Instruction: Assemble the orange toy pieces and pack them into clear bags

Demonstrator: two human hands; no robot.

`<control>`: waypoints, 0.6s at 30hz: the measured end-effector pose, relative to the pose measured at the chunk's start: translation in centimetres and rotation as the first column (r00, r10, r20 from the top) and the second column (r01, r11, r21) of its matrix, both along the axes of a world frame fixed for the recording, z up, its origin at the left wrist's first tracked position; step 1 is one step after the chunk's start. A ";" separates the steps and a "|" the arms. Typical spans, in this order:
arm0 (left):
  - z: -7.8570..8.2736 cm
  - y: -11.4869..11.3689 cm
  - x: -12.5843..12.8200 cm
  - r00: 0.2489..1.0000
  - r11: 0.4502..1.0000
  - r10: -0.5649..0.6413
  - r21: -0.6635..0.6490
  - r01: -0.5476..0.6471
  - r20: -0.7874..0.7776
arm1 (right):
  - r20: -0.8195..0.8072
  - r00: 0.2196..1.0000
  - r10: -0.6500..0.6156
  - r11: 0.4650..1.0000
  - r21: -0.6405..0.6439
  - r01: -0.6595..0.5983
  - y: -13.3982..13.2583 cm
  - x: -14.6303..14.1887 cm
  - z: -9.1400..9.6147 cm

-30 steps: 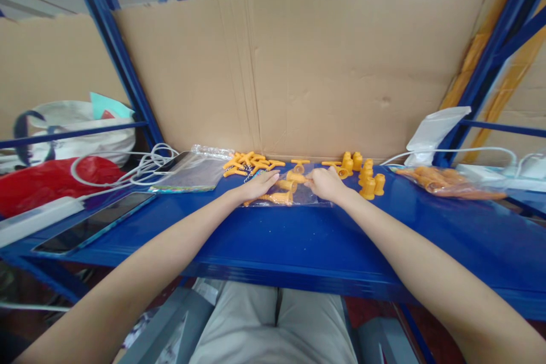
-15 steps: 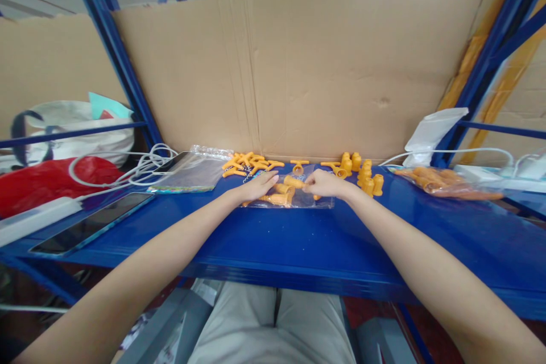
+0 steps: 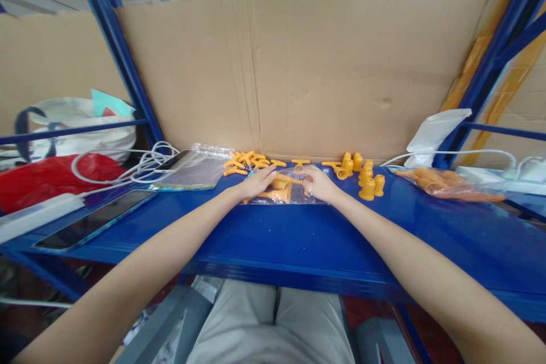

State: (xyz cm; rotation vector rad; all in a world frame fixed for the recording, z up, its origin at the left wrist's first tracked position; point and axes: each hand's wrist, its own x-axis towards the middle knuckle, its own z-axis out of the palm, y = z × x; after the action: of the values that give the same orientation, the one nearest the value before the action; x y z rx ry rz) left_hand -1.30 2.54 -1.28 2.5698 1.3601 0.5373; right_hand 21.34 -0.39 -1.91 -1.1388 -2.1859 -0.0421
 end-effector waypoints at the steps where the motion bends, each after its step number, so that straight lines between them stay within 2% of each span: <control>1: 0.0 0.0 0.0 1.000 1.000 0.005 0.001 -0.005 0.004 | -0.015 1.000 0.006 1.000 -0.001 -0.006 0.2 0.3 -0.1; 4: 0.1 0.0 -0.1 1.000 1.000 0.012 -0.002 -0.012 0.015 | -0.003 1.000 0.011 0.999 0.037 -0.011 0.4 0.6 -0.5; 7: 0.2 -0.1 -0.1 0.999 1.000 0.016 0.003 -0.016 0.035 | 0.017 0.992 -0.129 0.991 0.044 0.128 -0.2 0.1 -0.5; 10: 0.2 0.0 0.0 0.998 1.000 0.017 0.007 -0.017 0.064 | 0.029 0.946 -0.323 0.938 -0.120 0.325 -1.0 -0.8 0.0; 13: 0.3 0.1 0.1 0.995 1.000 0.027 0.010 -0.028 0.095 | 0.054 0.909 -0.414 0.872 -0.263 0.413 -1.5 -1.4 0.7; 15: 0.4 0.1 0.2 0.993 0.999 0.042 0.017 -0.044 0.114 | 0.026 0.902 -0.431 0.853 -0.314 0.417 -1.7 -1.5 1.0; 18: 0.2 0.0 0.3 0.986 0.997 0.070 0.032 -0.076 0.148 | -0.149 0.906 -0.396 0.853 -0.425 0.303 -1.6 -1.5 1.0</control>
State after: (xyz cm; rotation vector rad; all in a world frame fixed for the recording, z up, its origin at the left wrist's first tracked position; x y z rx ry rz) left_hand -1.01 2.57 -1.05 2.4613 1.4104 0.7555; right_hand 19.87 -2.02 -0.86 -1.6723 -1.7944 0.3730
